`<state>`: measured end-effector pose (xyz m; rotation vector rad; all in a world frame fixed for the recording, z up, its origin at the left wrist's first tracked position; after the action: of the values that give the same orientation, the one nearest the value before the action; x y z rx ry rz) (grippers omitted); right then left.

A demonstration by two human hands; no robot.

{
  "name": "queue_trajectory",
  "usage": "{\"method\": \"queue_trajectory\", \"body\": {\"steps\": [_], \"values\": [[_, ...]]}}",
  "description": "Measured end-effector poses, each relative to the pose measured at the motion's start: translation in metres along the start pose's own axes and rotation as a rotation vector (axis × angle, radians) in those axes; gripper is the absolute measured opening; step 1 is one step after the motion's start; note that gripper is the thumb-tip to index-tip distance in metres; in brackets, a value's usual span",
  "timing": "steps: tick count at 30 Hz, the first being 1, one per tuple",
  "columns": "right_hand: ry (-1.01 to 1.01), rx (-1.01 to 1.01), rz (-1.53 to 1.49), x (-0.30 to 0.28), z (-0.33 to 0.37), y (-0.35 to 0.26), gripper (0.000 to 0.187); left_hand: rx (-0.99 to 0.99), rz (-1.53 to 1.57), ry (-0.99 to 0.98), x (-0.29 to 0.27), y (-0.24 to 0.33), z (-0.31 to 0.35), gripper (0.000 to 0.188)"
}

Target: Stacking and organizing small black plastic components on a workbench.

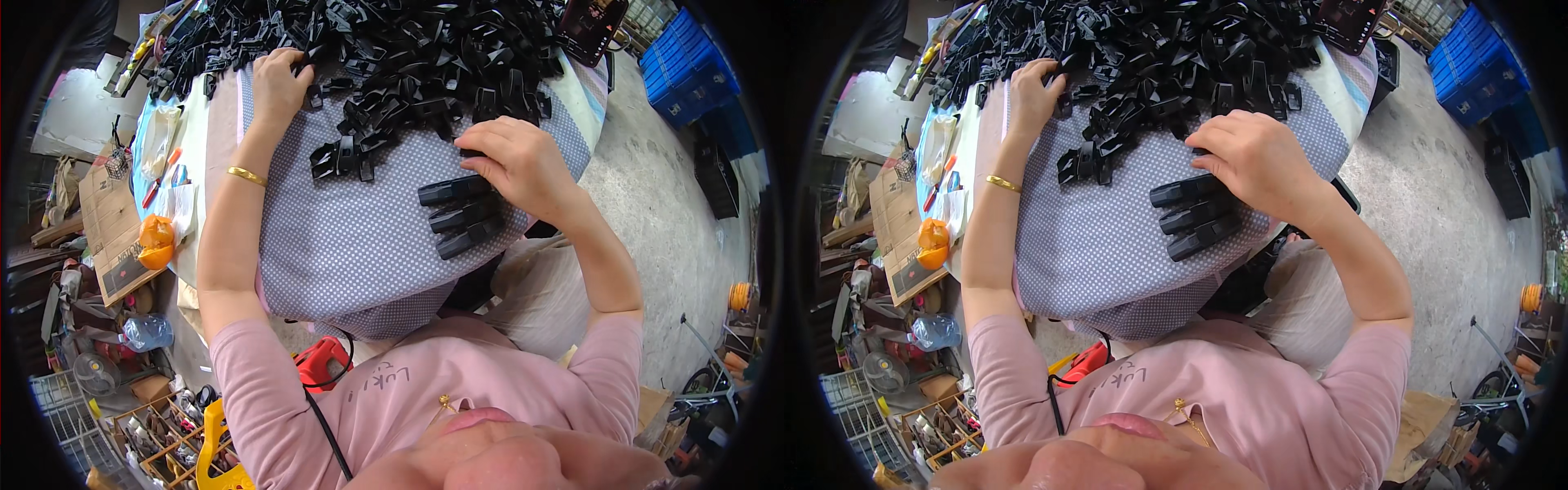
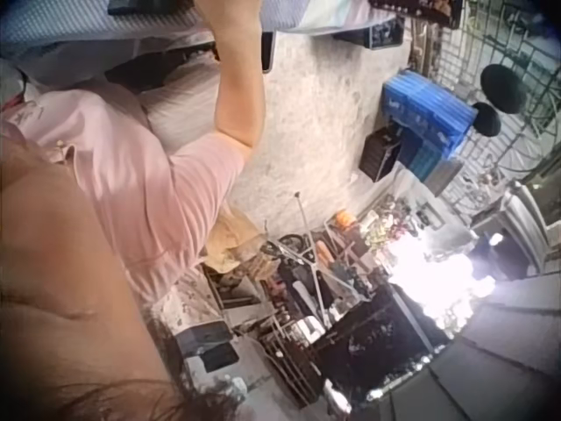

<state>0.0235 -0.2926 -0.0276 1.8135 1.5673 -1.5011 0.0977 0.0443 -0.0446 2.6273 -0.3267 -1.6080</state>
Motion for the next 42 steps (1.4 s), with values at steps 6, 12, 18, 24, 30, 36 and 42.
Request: {"method": "queue_trajectory", "body": {"steps": [6,12,18,24,30,36,42], "values": [[0.018,0.119,-0.299,0.01,0.005,0.003,0.023,0.071,0.01,0.061,-0.019,0.029,0.011,0.02],[-0.062,0.127,-0.091,0.003,0.007,0.011,0.023,-0.188,0.309,-0.159,-0.041,0.055,0.013,0.018],[-0.066,0.009,-0.089,0.006,0.006,0.011,0.029,-0.178,1.291,-0.176,-0.033,0.066,0.013,0.057],[0.174,0.072,-0.063,-0.011,0.006,0.014,0.026,-0.169,1.572,-0.368,-0.036,0.118,0.036,0.05],[0.114,0.046,-0.128,-0.02,0.004,0.008,0.027,-0.081,1.164,-0.71,-0.015,0.158,0.072,0.026],[-0.067,0.049,-0.018,-0.018,0.008,0.0,0.025,0.271,0.475,-0.393,-0.031,0.163,0.073,0.024],[-0.091,0.044,0.018,-0.014,0.007,0.005,0.025,0.192,0.55,-0.488,-0.027,0.162,0.07,0.02]]}}
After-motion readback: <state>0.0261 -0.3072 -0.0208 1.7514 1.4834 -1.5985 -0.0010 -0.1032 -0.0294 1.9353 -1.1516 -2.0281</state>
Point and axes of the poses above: each hand's wrist, its own z-axis away from the middle knuckle, its own x-axis out of the palm, y = z × x, the point moved 3 cm from there along -z, towards the middle knuckle, and after that the axes turned 9 degrees about -y, right-handed, at the moved point
